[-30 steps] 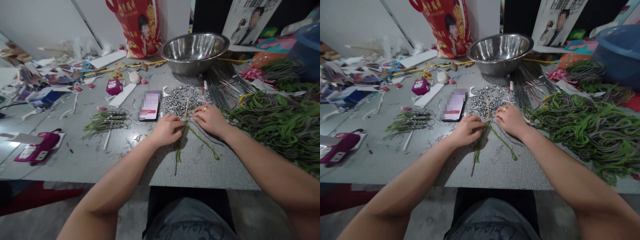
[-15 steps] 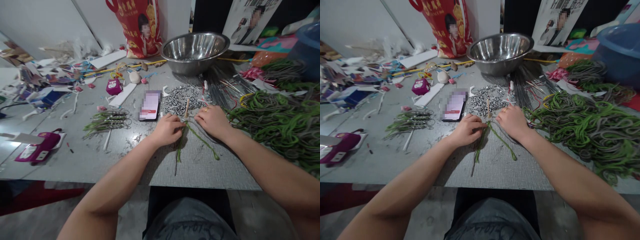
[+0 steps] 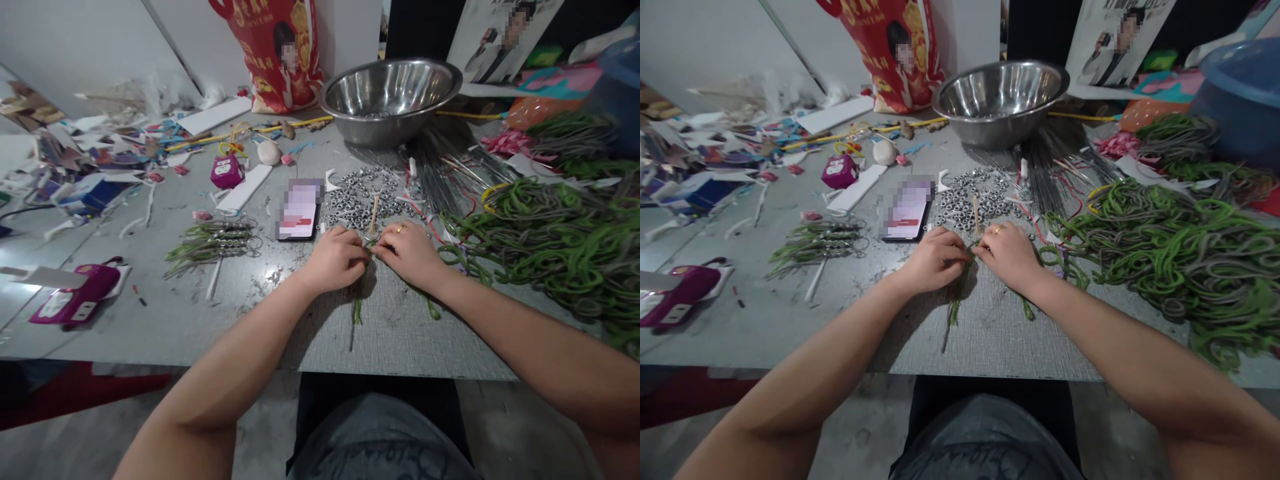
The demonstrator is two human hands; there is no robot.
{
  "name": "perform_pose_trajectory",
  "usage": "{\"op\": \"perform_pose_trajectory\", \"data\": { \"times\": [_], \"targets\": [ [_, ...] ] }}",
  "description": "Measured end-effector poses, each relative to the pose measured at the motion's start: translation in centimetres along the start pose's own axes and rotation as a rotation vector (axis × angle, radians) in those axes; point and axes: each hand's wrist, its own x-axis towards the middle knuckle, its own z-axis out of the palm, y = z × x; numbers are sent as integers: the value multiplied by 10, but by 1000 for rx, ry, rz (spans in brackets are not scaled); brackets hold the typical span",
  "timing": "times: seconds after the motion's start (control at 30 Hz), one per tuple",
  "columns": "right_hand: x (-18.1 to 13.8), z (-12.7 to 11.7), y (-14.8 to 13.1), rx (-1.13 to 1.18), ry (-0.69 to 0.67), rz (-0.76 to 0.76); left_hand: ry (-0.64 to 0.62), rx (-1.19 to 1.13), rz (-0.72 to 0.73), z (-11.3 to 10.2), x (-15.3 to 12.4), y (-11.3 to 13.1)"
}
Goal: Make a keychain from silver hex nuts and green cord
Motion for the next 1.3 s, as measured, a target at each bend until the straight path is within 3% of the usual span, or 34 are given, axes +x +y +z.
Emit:
{"op": "perform_pose_trajectory", "data": {
  "times": [0.43,0.6,0.67,0.77,0.83,0.93,1.07,1.17,1.3],
  "targets": [
    [3,2,-7,-128,38,27,-7,0,41,0,-1,0],
    [6,-12,-1,-22,15,41,9,-21,33,-1,-1,-1],
    [7,-26,6,29,-31,117,22,-38,25,-1,-2,-2],
    [7,-50,18,-15,-275,223,43,-53,20,-1,-1,-2],
    [7,-62,22,-92,-463,202,56,-56,15,0,-1,-2],
    [3,-70,20,-186,-613,177,80,-58,12,0,-1,-3],
    [-2,-64,10,-221,-674,120,90,-58,4,-1,-1,-3],
    [-3,-58,8,-226,-641,91,87,-54,5,-1,-2,-2],
    [1,-56,10,9,-527,138,112,-53,7,-2,-1,2]
  ]
}}
